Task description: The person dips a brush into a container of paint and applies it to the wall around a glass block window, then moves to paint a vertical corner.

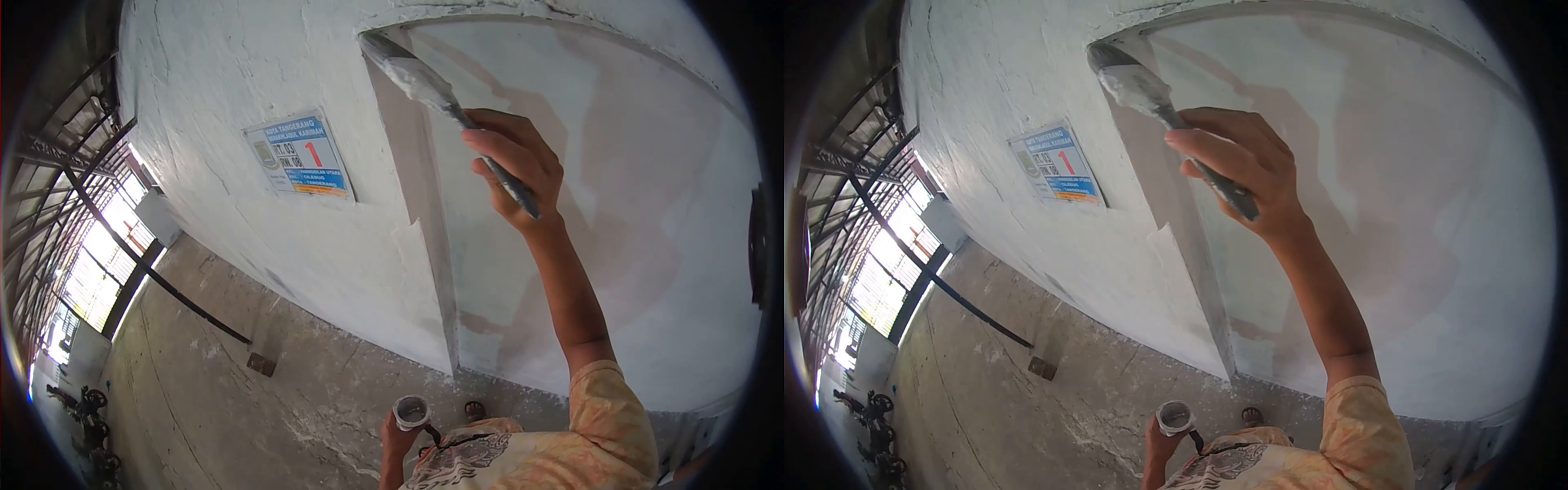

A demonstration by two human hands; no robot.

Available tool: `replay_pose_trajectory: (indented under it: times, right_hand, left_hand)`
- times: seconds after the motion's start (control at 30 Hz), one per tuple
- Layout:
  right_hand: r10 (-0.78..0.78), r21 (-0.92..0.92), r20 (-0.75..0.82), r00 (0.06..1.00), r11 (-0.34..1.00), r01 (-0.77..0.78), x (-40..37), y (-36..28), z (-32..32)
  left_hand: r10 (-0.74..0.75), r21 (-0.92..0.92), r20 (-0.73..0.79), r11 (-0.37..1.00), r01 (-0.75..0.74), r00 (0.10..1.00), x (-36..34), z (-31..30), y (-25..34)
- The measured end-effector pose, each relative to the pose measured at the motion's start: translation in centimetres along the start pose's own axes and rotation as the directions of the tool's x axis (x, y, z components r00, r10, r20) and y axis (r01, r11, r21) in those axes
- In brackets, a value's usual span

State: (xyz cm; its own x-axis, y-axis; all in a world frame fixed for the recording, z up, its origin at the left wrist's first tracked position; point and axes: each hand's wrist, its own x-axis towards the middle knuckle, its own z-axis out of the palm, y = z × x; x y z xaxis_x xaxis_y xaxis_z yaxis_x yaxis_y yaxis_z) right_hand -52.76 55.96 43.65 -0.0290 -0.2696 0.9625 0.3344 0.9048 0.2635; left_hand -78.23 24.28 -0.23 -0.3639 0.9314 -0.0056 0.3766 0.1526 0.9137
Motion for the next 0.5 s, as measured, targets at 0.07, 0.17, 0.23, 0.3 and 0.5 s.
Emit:
replay_pose_trajectory:
  times: [0.07, 0.17, 0.23, 0.3, 0.5]
  right_hand:
    - [-0.058, -0.028, 0.038, 0.998, 0.998, 0.059, 0.5, 0.2, -0.3]
    - [-0.100, -0.058, 0.062, 0.993, 0.993, 0.103, 0.6, 0.0, -0.3]
    - [-0.085, -0.062, 0.046, 0.995, 0.994, 0.088, 0.4, -0.2, -0.2]
    - [0.009, -0.030, -0.038, 0.999, 0.999, -0.010, -0.2, -0.4, 0.2]
    - [0.018, -0.037, -0.039, 0.999, 0.999, -0.020, -0.2, -0.3, 0.0]
  left_hand:
    - [0.009, 0.015, -0.001, 1.000, -0.009, 1.000, 0.1, 0.2, -0.7]
    - [0.015, 0.037, -0.005, 0.999, -0.015, 1.000, 0.2, 0.1, -0.5]
    - [0.012, 0.043, -0.008, 0.999, -0.011, 1.000, 0.2, 0.1, -0.3]
    - [0.040, 0.025, -0.015, 0.999, -0.040, 0.999, 0.3, 0.1, 0.0]
    - [0.052, 0.063, -0.011, 0.997, -0.051, 0.999, 0.0, 0.1, -0.3]
